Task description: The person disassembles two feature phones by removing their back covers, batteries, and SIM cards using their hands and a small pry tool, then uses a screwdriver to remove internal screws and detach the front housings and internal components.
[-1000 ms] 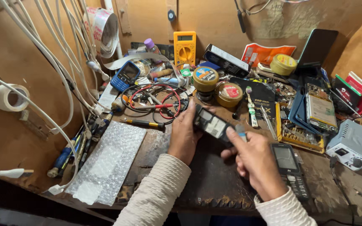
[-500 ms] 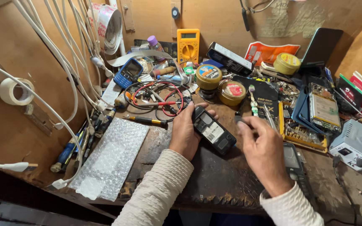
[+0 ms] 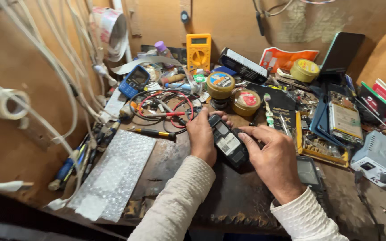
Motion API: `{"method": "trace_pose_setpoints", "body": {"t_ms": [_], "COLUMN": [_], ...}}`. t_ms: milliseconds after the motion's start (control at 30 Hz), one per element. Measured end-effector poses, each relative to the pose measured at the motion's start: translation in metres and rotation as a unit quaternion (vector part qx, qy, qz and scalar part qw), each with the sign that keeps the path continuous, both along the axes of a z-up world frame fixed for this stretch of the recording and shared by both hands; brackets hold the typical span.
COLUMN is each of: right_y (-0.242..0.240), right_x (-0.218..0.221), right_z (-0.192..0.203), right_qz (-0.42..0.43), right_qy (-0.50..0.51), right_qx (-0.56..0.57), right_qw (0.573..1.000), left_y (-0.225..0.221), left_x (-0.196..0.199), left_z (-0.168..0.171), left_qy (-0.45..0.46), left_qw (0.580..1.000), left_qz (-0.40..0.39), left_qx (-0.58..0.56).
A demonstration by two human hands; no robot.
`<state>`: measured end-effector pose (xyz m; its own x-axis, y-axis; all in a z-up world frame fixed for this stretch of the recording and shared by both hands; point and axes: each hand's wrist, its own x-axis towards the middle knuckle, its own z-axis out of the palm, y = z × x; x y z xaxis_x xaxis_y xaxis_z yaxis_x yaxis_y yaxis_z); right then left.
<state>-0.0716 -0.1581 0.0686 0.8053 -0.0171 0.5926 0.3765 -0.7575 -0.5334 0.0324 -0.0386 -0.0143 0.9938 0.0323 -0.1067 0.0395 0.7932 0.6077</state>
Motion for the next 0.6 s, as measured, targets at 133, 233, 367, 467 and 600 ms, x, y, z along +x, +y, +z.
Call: {"method": "trace_pose_setpoints", "body": {"t_ms": [133, 233, 367, 467, 600], "right_y": [0.002, 0.007, 0.011, 0.011, 0.002], "right_x": [-0.002, -0.006, -0.004, -0.002, 0.008], "right_z": [-0.005, -0.009, -0.015, -0.018, -0.017], "right_qz": [-0.006, -0.035, -0.047, -0.045, -0.024], "right_qy": [-0.062, -0.07, -0.098, -0.093, -0.073], "right_qx": [-0.041, -0.087, -0.14, -0.145, -0.081], "right_qw": [0.997, 0.993, 0.984, 0.984, 0.994], "left_y": [0.001, 0.002, 0.002, 0.003, 0.003], "left_x": [-0.003, -0.003, 0.001, 0.0, -0.002], "left_z": [0.0, -0.002, -0.004, -0.007, -0.006], "left_qy": [-0.008, 0.002, 0.015, 0.005, 0.004], "left_qw": [1.0, 1.0, 1.0, 1.0, 1.0], "left_qz": [0.016, 0.017, 0.011, 0.014, 0.014], "left_qx": [0.022, 0.026, 0.009, 0.004, -0.011]}}
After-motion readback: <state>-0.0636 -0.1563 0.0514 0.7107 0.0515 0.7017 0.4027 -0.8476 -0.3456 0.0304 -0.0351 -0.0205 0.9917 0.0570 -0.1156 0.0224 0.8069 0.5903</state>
